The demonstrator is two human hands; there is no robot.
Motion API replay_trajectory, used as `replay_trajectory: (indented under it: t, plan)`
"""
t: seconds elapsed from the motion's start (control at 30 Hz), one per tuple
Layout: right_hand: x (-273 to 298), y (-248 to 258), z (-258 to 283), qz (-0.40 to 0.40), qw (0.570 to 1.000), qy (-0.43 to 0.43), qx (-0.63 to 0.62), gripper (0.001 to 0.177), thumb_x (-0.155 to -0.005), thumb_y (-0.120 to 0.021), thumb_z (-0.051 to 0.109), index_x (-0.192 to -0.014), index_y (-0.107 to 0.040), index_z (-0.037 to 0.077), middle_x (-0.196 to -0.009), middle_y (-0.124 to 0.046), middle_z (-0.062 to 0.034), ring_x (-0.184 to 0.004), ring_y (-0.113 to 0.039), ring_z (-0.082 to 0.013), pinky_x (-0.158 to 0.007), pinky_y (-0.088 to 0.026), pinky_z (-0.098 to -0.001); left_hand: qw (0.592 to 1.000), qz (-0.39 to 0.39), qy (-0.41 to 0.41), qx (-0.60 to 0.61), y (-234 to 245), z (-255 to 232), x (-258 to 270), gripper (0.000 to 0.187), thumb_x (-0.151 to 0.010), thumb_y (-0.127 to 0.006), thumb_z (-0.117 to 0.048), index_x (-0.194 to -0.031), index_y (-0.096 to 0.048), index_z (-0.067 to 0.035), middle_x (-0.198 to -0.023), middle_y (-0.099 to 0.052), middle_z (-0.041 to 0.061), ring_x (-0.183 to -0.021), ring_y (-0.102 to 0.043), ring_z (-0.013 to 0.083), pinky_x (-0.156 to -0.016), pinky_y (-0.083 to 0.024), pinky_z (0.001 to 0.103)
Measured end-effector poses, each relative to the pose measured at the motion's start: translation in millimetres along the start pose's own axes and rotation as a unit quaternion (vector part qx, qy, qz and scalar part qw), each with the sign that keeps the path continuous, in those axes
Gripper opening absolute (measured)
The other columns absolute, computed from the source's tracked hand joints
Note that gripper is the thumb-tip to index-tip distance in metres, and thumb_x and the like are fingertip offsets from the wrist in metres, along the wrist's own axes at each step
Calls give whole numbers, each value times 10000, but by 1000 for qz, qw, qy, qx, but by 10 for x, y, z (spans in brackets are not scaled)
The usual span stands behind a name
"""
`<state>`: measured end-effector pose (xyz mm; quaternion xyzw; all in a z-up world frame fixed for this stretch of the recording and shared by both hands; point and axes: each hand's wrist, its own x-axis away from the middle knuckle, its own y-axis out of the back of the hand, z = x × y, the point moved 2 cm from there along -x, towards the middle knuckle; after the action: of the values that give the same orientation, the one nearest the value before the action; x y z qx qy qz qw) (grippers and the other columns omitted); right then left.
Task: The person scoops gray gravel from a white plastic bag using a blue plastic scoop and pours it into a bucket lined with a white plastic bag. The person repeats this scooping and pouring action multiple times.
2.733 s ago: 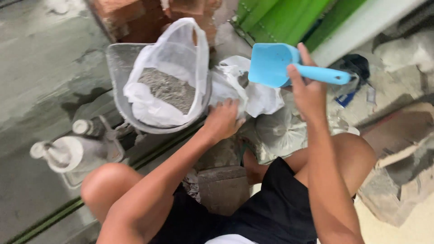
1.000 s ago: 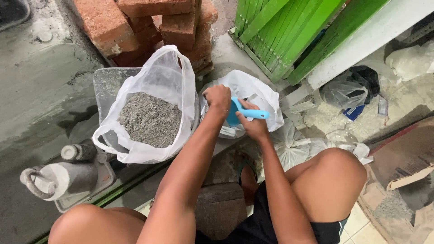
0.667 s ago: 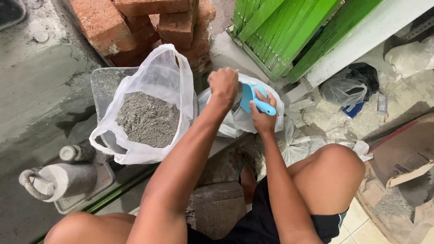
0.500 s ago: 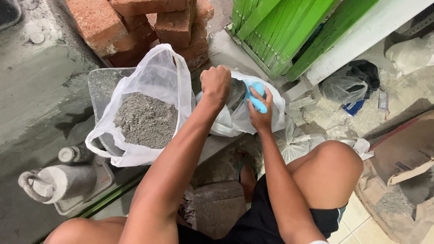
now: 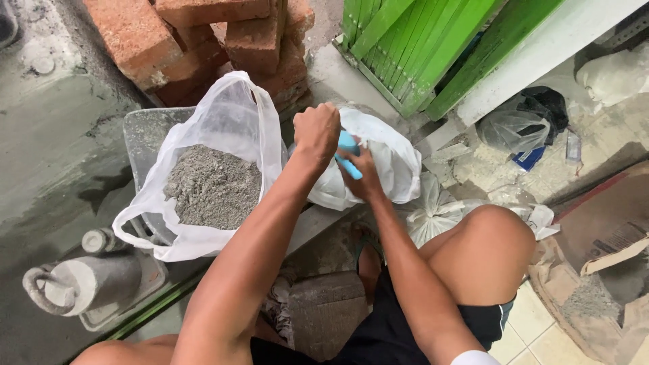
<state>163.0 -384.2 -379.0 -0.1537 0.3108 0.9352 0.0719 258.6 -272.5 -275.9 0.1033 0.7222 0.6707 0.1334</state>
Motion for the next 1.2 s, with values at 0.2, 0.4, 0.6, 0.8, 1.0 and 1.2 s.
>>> replay_trajectory:
  t: [0.2, 0.4, 0.6, 0.8, 1.0, 1.2]
  plan:
    - [-58, 141, -351, -43, 999, 7, -32, 342, -881, -808, 229, -1220, -778, 265, -1301, -537, -174, -1176, -612, -446, -1059, -493, -499, 998, 30, 28, 42, 76, -21, -33, 118, -863, -719, -47, -966, -752, 2, -792, -748, 154, -760, -768, 403, -645, -618, 535]
    - [79, -123, -324, -55, 994, 10, -89, 240, -890, -796, 131, -1129, -785, 152, -1418, -483, -244, -1292, -536, -492, -1170, -374, -535, 999, 27, -14, 31, 147, -62, 113, 114, -884, -667, -52, -974, -729, -21, -792, -741, 107, -778, -776, 375, -641, -602, 519]
    - [-51, -38, 196, -25, 997, -44, -51, 201, -955, -716, 74, -1148, -745, 26, -1189, -691, -259, -1147, -660, -468, -1216, -308, -566, 998, 23, -12, 53, 518, -136, 255, 223, -818, -767, -111, -1005, -711, -2, -815, -729, 111, -793, -766, 399, -687, -603, 562]
    - [-3, -337, -16, -60, 971, -180, -145, 143, -950, -689, 82, -1087, -723, 58, -1040, -748, -170, -983, -693, -299, -992, -440, -502, 995, 43, -19, 86, -232, -103, 129, 355, -796, -836, -210, -1031, -676, 3, -865, -733, 156, -834, -761, 432, -728, -595, 616]
    - [-225, -91, -9, -65, 915, -316, -242, 254, -949, -749, 304, -1169, -737, 178, -1015, -782, -64, -962, -729, -180, -840, -591, -437, 996, 28, 6, 86, -145, -93, 102, 292, -805, -807, -157, -1033, -702, -9, -867, -737, 123, -838, -765, 422, -716, -595, 594]
    - [29, -130, -202, -133, 833, -392, -367, 375, -887, -860, 306, -1185, -683, 162, -1054, -719, -62, -967, -697, -223, -771, -626, -481, 997, 35, 26, 66, 297, -174, 244, 295, -782, -826, -112, -1040, -716, -20, -855, -736, 92, -833, -771, 386, -731, -588, 576]
